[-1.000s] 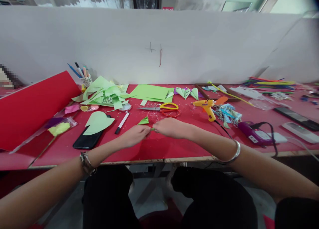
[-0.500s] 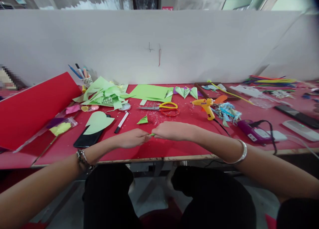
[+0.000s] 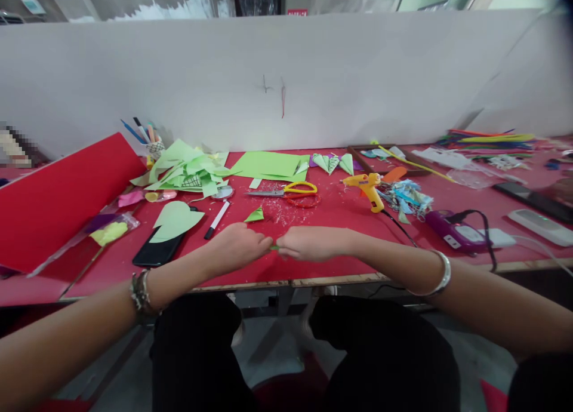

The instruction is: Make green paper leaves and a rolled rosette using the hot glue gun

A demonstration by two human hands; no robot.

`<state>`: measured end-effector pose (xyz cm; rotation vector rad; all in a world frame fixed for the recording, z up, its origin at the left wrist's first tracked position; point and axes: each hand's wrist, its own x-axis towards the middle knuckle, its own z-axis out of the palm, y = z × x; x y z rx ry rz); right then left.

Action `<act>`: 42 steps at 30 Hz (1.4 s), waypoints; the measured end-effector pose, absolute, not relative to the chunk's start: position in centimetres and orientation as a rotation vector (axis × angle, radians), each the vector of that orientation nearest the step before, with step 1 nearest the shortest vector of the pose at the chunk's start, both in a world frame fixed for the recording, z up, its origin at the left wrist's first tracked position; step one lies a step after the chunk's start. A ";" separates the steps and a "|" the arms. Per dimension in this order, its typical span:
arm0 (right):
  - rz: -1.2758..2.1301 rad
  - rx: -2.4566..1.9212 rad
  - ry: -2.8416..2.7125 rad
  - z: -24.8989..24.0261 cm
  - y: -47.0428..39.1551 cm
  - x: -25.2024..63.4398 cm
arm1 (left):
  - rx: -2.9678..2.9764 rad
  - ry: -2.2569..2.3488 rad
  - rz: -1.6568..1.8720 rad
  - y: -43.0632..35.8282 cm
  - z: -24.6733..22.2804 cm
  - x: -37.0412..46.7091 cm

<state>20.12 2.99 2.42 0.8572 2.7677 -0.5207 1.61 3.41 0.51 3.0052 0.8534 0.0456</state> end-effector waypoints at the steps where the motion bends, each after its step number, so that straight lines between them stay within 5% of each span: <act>1: -0.749 0.778 2.720 2.6 3.1 20.3 | 3.183 0.786 -0.006 3.1 0.6 1.7; 5: -1.116 0.658 2.601 2.8 3.7 20.6 | 3.328 0.787 -0.310 2.7 0.6 2.0; 12: -0.180 0.848 2.791 1.9 2.2 20.1 | 2.450 0.929 -0.121 2.7 0.6 2.2; 21: 0.344 0.795 2.846 1.8 1.2 20.1 | 1.151 0.768 0.081 2.1 -0.7 1.7; 35: 0.391 0.742 2.895 1.0 1.3 20.2 | 0.899 0.662 0.071 1.8 -1.7 1.1; 42: 0.336 0.838 2.851 1.2 2.2 20.2 | 1.442 0.815 0.185 1.3 -1.4 1.4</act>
